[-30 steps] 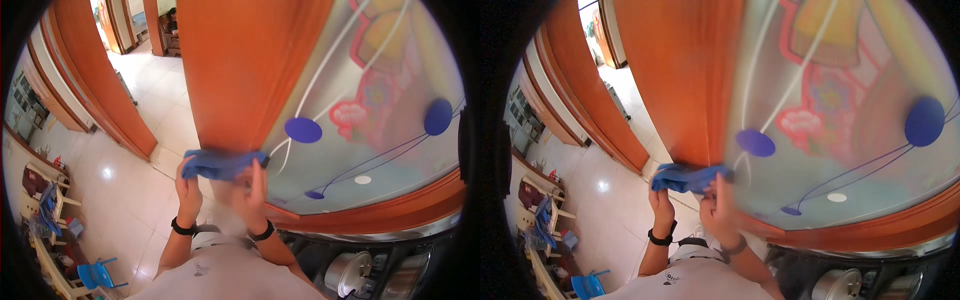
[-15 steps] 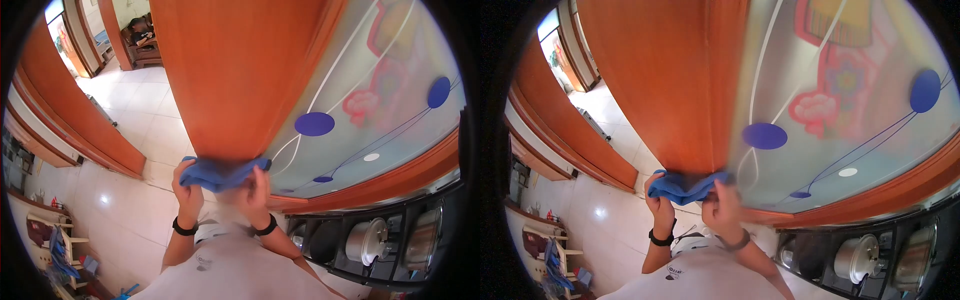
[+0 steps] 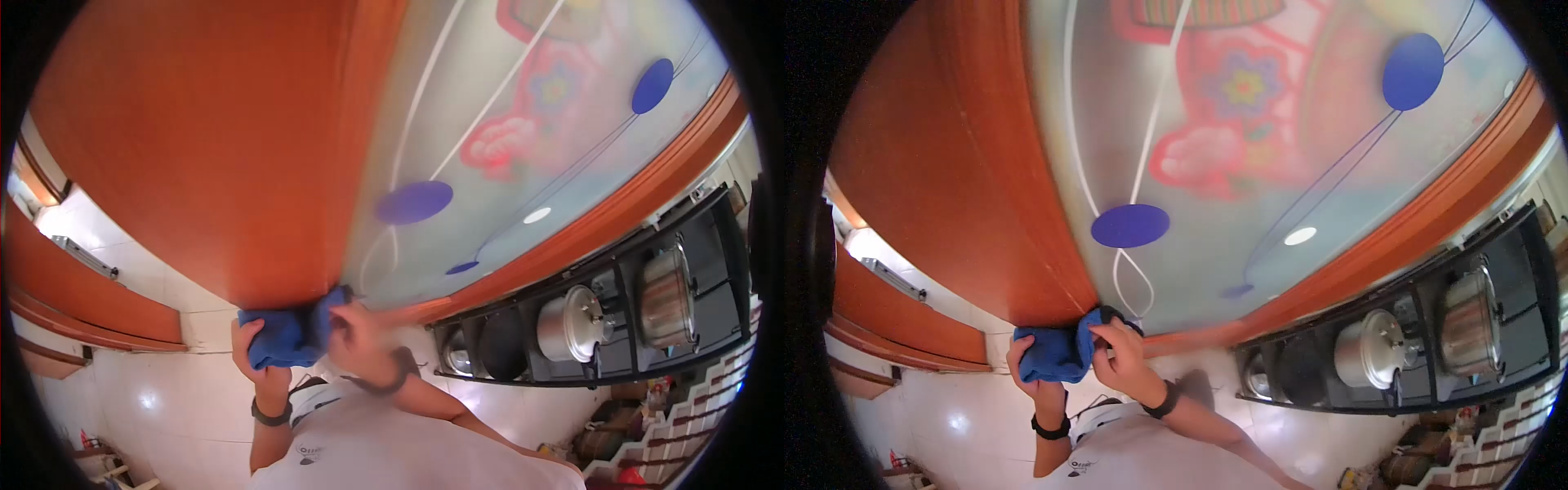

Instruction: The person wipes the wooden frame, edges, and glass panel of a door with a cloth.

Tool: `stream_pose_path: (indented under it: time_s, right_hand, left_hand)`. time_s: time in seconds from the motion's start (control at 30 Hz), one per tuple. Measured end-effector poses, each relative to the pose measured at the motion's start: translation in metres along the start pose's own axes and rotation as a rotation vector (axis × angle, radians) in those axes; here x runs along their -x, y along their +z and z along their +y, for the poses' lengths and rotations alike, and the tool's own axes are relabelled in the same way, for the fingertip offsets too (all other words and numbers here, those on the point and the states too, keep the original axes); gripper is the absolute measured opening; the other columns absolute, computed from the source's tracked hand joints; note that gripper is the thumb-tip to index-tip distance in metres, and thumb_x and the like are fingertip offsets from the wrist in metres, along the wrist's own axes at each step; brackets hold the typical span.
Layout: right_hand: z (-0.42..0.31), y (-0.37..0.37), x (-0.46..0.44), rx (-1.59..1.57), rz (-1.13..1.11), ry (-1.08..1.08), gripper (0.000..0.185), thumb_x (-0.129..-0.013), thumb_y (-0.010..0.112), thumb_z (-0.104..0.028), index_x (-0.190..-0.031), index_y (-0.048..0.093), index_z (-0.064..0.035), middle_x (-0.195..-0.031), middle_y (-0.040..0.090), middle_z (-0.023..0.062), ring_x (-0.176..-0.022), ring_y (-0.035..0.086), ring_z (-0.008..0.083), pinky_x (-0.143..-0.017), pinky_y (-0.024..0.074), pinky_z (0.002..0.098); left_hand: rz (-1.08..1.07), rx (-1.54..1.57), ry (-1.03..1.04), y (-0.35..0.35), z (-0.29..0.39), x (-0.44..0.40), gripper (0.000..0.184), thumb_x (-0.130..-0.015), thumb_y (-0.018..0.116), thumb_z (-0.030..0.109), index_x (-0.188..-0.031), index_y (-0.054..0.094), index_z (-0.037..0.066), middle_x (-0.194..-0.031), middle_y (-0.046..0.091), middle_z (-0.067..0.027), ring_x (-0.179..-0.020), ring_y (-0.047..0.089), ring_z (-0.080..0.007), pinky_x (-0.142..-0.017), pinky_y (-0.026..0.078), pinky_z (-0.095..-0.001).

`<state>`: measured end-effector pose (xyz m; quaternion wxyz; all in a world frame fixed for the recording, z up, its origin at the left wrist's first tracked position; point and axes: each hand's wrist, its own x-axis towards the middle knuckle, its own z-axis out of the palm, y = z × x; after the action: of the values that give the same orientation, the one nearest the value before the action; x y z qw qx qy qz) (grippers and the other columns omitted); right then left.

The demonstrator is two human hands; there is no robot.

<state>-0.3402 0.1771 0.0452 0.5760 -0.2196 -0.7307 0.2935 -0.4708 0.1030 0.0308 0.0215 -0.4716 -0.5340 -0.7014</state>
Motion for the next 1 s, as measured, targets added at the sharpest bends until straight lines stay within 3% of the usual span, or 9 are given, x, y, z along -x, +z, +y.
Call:
stream_pose_path:
  time_s: [0.07, 0.17, 0.23, 0.27, 0.37, 0.47, 0.6, 0.73, 1.0]
  right_hand:
    - [-0.002, -0.004, 0.008, 0.054, -0.007, 0.023, 0.037, -0.065, 0.05, 0.013, -0.1, 0.055, 0.0018, -0.074, 0.054, 0.0153, -0.062, 0.055, 0.029, -0.055, 0.0431, 0.034]
    - [-0.008, -0.002, 0.003, 0.08, -0.021, -0.088, 0.043, -0.064, 0.051, 0.012, -0.105, 0.054, 0.0017, -0.088, 0.054, 0.0182, -0.077, 0.055, 0.0324, -0.069, 0.0442, 0.037]
    - [-0.023, -0.009, -0.009, 0.118, -0.062, -0.109, 0.046, -0.063, 0.053, 0.012, -0.108, 0.054, 0.0015, -0.095, 0.054, 0.0182, -0.084, 0.054, 0.0335, -0.075, 0.0433, 0.0392]
    - [-0.021, -0.011, -0.008, 0.116, -0.058, -0.134, 0.05, -0.062, 0.056, 0.009, -0.112, 0.054, 0.0004, -0.113, 0.05, 0.0198, -0.097, 0.05, 0.0354, -0.083, 0.0405, 0.0419]
    - [-0.027, -0.011, -0.023, 0.166, -0.08, -0.169, 0.054, -0.064, 0.058, 0.005, -0.117, 0.053, -0.0022, -0.127, 0.042, 0.0231, -0.105, 0.047, 0.0384, -0.088, 0.0384, 0.0448]
    - [-0.016, -0.007, -0.012, 0.359, -0.164, -0.293, 0.06, -0.066, 0.061, 0.0, -0.124, 0.05, -0.0058, -0.136, 0.033, 0.0265, -0.11, 0.043, 0.0421, -0.093, 0.0353, 0.0486]
    - [0.009, 0.007, 0.019, 0.355, -0.195, -0.282, 0.067, -0.067, 0.063, -0.006, -0.131, 0.045, -0.0082, -0.137, 0.026, 0.032, -0.112, 0.039, 0.0496, -0.094, 0.0332, 0.0545]
    - [0.01, 0.009, 0.023, 0.412, -0.231, -0.302, 0.068, -0.068, 0.064, -0.009, -0.133, 0.042, -0.0091, -0.136, 0.02, 0.0399, -0.113, 0.035, 0.0551, -0.094, 0.0313, 0.0591]
    - [0.014, 0.014, 0.002, 0.369, -0.156, -0.424, 0.068, -0.07, 0.066, -0.013, -0.133, 0.043, -0.0112, -0.136, 0.013, 0.0434, -0.112, 0.035, 0.0559, -0.092, 0.0303, 0.0616]
  left_hand:
    - [-0.021, 0.029, 0.017, 0.003, -0.007, 0.006, 0.029, -0.081, 0.058, 0.015, -0.106, 0.051, 0.003, -0.094, 0.053, -0.0171, -0.083, 0.054, -0.0299, -0.075, 0.045, -0.0367]
    - [-0.061, 0.023, -0.131, -0.002, -0.008, 0.02, 0.035, -0.084, 0.06, 0.028, -0.109, 0.05, 0.004, -0.109, 0.051, -0.013, -0.102, 0.05, -0.0256, -0.09, 0.039, -0.0353]
    - [-0.048, 0.069, -0.173, -0.006, -0.004, 0.026, 0.036, -0.084, 0.06, 0.024, -0.111, 0.048, 0.005, -0.112, 0.049, -0.0134, -0.105, 0.049, -0.0264, -0.092, 0.038, -0.0372]
    - [-0.056, 0.096, -0.178, -0.004, -0.006, 0.024, 0.036, -0.083, 0.06, 0.023, -0.112, 0.047, 0.005, -0.114, 0.048, -0.0136, -0.106, 0.048, -0.0268, -0.093, 0.038, -0.0381]
    - [0.206, 0.078, -0.069, 0.006, -0.005, 0.024, 0.041, -0.082, 0.06, 0.019, -0.117, 0.043, 0.006, -0.119, 0.045, -0.0143, -0.111, 0.046, -0.028, -0.097, 0.036, -0.0416]
    - [0.166, 0.166, -0.026, 0.004, -0.008, 0.014, 0.045, -0.08, 0.057, 0.014, -0.121, 0.038, 0.009, -0.123, 0.041, -0.0144, -0.114, 0.043, -0.0288, -0.099, 0.035, -0.0441]
    - [0.171, 0.166, 0.122, 0.009, -0.008, -0.002, 0.044, -0.082, 0.061, 0.023, -0.118, 0.039, 0.008, -0.114, 0.043, -0.0183, -0.104, 0.046, -0.0335, -0.09, 0.04, -0.0439]
    - [0.169, 0.003, 0.029, 0.008, -0.011, 0.019, 0.043, -0.08, 0.055, 0.014, -0.12, 0.038, 0.007, -0.111, 0.043, -0.0196, -0.099, 0.046, -0.033, -0.088, 0.04, -0.0428]
    - [0.214, 0.059, 0.222, 0.021, -0.013, 0.005, 0.06, -0.078, 0.066, 0.021, -0.126, 0.032, 0.008, -0.125, 0.033, -0.0192, -0.118, 0.037, -0.0354, -0.097, 0.034, -0.0497]
